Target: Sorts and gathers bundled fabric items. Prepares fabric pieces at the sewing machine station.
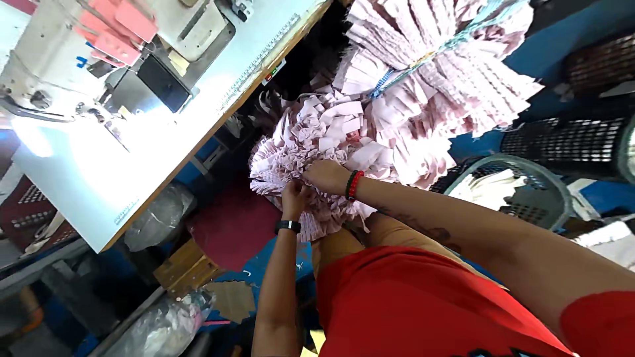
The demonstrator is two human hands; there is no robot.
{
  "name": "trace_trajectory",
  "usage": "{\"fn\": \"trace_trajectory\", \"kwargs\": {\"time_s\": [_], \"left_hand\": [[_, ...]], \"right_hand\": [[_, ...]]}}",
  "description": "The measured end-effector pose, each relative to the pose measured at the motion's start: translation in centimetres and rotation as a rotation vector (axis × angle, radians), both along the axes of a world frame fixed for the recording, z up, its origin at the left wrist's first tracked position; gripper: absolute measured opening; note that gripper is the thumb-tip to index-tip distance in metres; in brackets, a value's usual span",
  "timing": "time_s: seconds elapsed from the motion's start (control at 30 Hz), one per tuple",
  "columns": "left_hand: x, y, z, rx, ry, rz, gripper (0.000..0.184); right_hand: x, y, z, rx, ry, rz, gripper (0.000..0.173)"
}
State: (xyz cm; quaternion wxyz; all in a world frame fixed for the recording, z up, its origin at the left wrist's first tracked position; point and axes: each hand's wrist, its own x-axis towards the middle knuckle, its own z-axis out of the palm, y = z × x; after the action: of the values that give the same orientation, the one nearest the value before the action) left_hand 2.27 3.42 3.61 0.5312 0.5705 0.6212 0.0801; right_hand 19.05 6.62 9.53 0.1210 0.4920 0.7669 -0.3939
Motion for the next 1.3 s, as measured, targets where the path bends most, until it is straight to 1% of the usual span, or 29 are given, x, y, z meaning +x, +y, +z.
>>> {"fn": "trace_trajectory", "kwargs": {"time_s": [0.2,0.3,0.43,0.53,0.63,0.83,0.97,1.17,1.3], "left_hand": [[-0.3,0.3,0.4,0.036,0.027,-0.056,0.018],[-0.3,0.5,0.9,0.015,0.048,-0.084,0.020],[-0.3,0.8,1.3,0.014,0.092,-0.137,0.024],[-0.4,0.7,0.9,0.028,0.070,-0.125,0.024],[-0.3,0.2,0.1,0.070,0.001,-0.068,0.023],[0.2,-1.0,-1.0,0.004,-0.154,0.123,0.025],[-0.1,-1.4,-1.8,-0.033,-0.297,0.206,0.017],[-0.1,-1.9,-2.0,-0.060,-0.391,0.271,0.021],[0.5,-2.3,-2.4,-0.034,-0.439,0.365,0.019]], "right_hand": [[-0.5,0.0,0.0,0.023,-0.012,0.030,0.021],[-1.0,0.1,0.6,-0.023,-0.049,0.033,0.022],[-1.7,-0.1,0.9,-0.043,-0.077,-0.028,0.019],[-2.2,0.0,1.1,-0.049,-0.103,-0.041,0.017],[-2.4,0.5,1.3,-0.060,-0.122,-0.040,0.013],[-2.4,0.9,1.2,-0.079,-0.137,0.006,0.011],[-2.0,1.0,0.9,-0.079,-0.129,0.001,0.011],[-2.2,1.4,0.7,-0.078,-0.149,-0.004,0.015],[-1.4,2.4,0.9,-0.101,-0.120,-0.013,0.019]]}}
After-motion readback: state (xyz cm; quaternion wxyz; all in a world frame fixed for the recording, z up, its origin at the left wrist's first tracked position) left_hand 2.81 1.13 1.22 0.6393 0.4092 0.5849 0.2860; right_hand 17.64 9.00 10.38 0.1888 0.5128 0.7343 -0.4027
